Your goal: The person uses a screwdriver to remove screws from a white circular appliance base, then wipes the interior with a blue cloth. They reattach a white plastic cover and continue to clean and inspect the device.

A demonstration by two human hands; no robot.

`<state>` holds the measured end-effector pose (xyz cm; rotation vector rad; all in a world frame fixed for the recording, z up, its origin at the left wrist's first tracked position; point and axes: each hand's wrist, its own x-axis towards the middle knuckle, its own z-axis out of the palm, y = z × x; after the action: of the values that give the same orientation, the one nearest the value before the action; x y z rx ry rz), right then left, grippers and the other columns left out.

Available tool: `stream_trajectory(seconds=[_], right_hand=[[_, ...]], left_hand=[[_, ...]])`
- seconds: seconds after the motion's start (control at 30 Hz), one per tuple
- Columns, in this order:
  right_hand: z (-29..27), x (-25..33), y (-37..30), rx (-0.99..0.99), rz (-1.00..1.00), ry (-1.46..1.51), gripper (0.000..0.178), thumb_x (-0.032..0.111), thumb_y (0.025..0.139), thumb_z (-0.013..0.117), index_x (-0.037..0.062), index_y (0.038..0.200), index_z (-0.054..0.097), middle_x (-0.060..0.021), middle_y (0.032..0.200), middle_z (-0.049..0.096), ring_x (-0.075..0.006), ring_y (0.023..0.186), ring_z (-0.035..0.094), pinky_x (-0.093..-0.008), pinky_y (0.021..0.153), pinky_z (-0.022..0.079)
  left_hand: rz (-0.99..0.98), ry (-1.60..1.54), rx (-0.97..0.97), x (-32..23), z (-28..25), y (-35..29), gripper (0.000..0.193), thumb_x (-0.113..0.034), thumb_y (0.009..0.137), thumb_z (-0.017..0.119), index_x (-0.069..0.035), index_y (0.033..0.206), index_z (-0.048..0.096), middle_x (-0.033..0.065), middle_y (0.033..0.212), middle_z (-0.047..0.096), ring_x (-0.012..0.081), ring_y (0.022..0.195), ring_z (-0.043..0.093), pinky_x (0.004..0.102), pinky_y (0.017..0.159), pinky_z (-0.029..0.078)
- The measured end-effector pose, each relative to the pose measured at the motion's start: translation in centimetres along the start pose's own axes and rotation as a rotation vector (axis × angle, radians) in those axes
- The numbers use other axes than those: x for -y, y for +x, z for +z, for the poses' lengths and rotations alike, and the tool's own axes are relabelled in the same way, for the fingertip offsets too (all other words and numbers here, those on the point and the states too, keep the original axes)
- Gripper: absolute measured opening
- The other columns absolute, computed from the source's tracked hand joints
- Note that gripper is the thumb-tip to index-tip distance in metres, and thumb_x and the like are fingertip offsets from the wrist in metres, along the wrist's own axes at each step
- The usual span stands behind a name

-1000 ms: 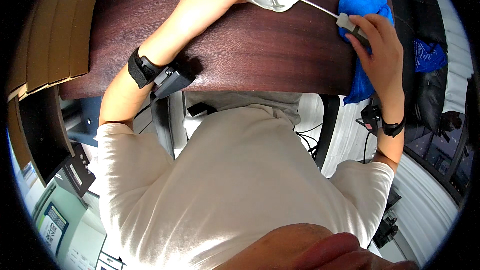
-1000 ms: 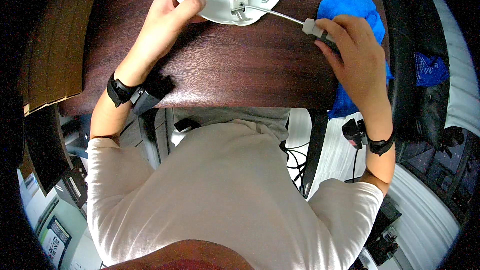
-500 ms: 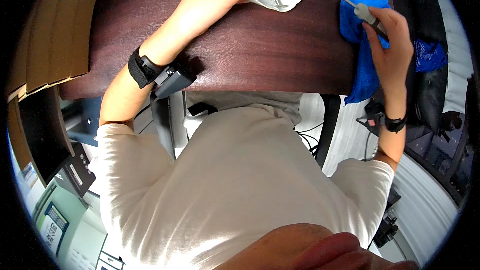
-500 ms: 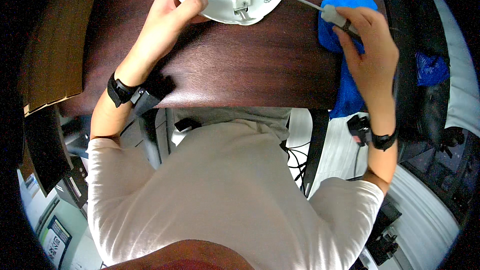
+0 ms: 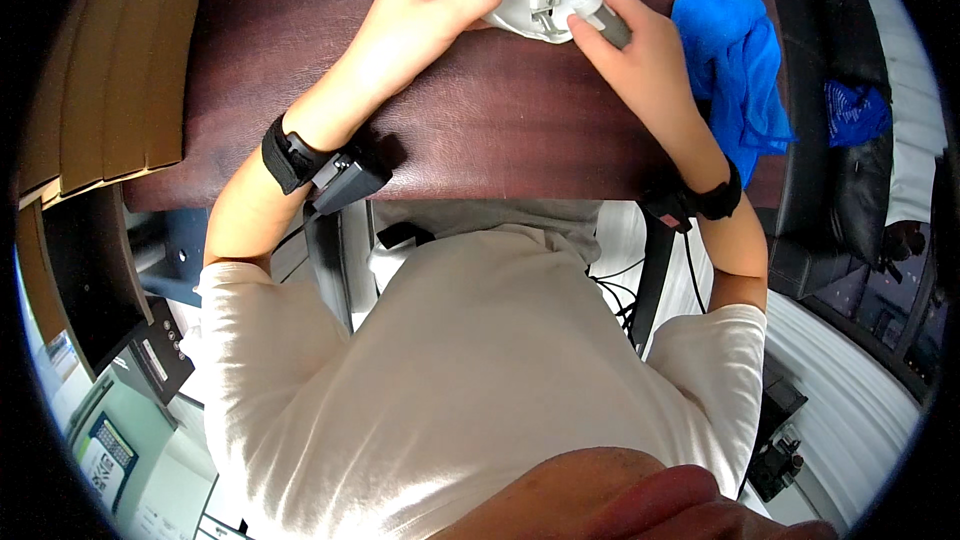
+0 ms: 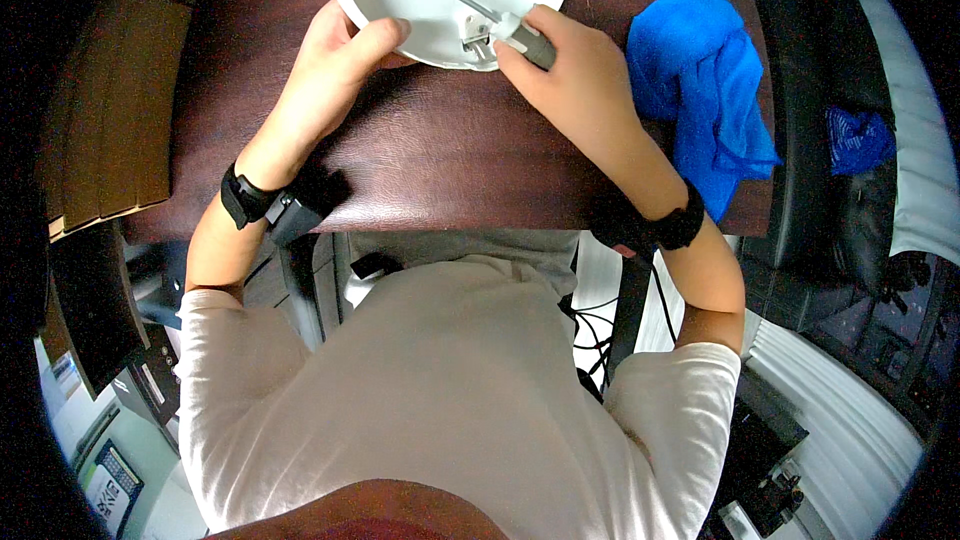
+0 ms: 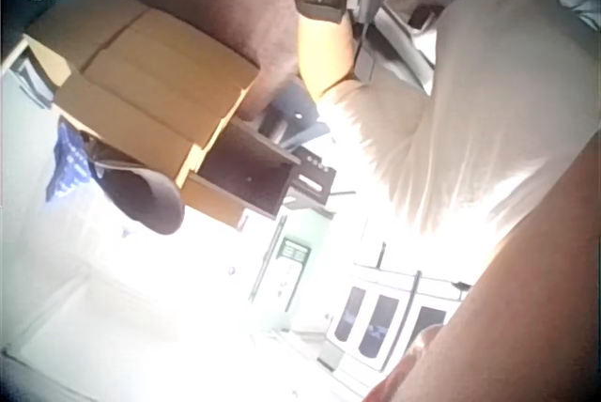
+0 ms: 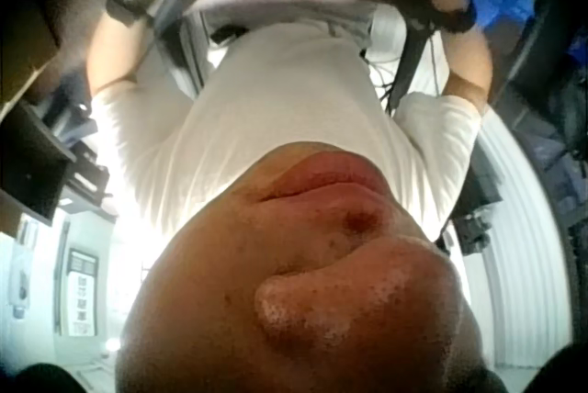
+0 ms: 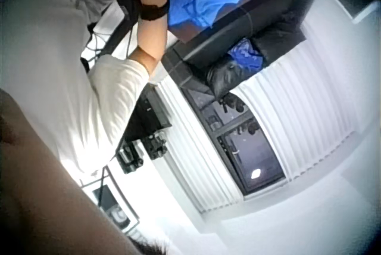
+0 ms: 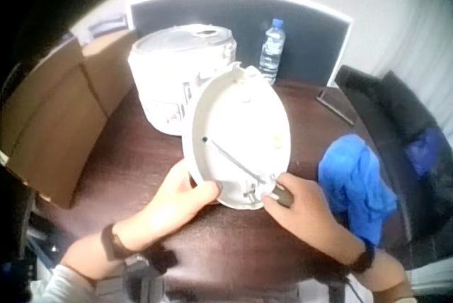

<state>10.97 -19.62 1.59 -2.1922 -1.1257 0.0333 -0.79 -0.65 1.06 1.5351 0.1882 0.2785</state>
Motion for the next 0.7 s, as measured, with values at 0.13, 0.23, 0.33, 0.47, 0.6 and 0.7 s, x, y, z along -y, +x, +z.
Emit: stream_trajectory(seconds=[0.13, 0.23, 0.33, 0.47, 0.6, 0.7], right_hand=[[1.2, -0.4, 0.8, -0.001, -0.056, -0.017, 0.029, 0.03, 0.077, 0.064, 0.0052, 0.091, 0.061, -0.0171, 0.074, 0.063, -0.034, 0.071, 0.062, -0.0398, 0.061, 0.049], [1.3, -0.2, 1.2, 0.015, -0.066, -0.029, 0.03, 0.03, 0.077, 0.064, 0.0053, 0.092, 0.062, -0.0168, 0.075, 0.063, -0.0342, 0.072, 0.062, -0.0394, 0.062, 0.05], [1.3, -0.1, 1.4, 0.009, -0.05, -0.051, 0.031, 0.032, 0.076, 0.065, 0.0054, 0.092, 0.063, -0.0166, 0.076, 0.064, -0.0341, 0.072, 0.063, -0.0392, 0.063, 0.05], [1.4, -0.1, 1.5, 0.007, -0.044, -0.059, 0.031, 0.032, 0.076, 0.065, 0.0052, 0.092, 0.063, -0.0171, 0.076, 0.064, -0.0341, 0.072, 0.063, -0.0394, 0.063, 0.05], [1.5, -0.5, 1.6, 0.007, -0.058, -0.07, 0.032, 0.032, 0.076, 0.065, 0.0042, 0.092, 0.063, -0.0181, 0.076, 0.064, -0.034, 0.072, 0.063, -0.0397, 0.063, 0.051], [1.5, -0.3, 1.7, -0.002, -0.053, -0.095, 0.033, 0.032, 0.075, 0.065, 0.0034, 0.091, 0.064, -0.0185, 0.076, 0.064, -0.0339, 0.071, 0.063, -0.0394, 0.063, 0.051]], left_hand=[[-0.006, -0.07, -0.002, 0.1, 0.3, 0.1, 0.031, -0.012, 0.084, 0.051, 0.004, 0.111, 0.049, 0.0099, 0.101, 0.06, 0.0171, 0.089, 0.06, 0.0308, 0.079, 0.051], [-0.029, -0.065, 0.009, 0.2, 0.1, 0.1, 0.031, -0.012, 0.085, 0.051, 0.004, 0.111, 0.049, 0.0104, 0.102, 0.06, 0.0176, 0.09, 0.06, 0.0312, 0.079, 0.051], [-0.047, -0.056, 0.003, -0.2, 0.3, -0.1, 0.031, -0.012, 0.086, 0.051, 0.004, 0.111, 0.049, 0.011, 0.103, 0.059, 0.0178, 0.091, 0.06, 0.0316, 0.08, 0.051], [-0.052, -0.063, 0.001, -0.2, 0.3, -0.1, 0.031, -0.013, 0.086, 0.051, 0.004, 0.112, 0.048, 0.0112, 0.104, 0.059, 0.0178, 0.092, 0.06, 0.0317, 0.08, 0.051], [-0.059, -0.085, -0.01, -0.2, 0.4, 0.0, 0.031, -0.013, 0.086, 0.051, 0.004, 0.112, 0.048, 0.0108, 0.104, 0.059, 0.0177, 0.093, 0.06, 0.0316, 0.081, 0.051], [-0.056, -0.079, -0.002, 0.0, 0.1, 0.0, 0.03, -0.013, 0.086, 0.051, 0.004, 0.111, 0.048, 0.0106, 0.104, 0.059, 0.0176, 0.093, 0.06, 0.0314, 0.081, 0.051]])
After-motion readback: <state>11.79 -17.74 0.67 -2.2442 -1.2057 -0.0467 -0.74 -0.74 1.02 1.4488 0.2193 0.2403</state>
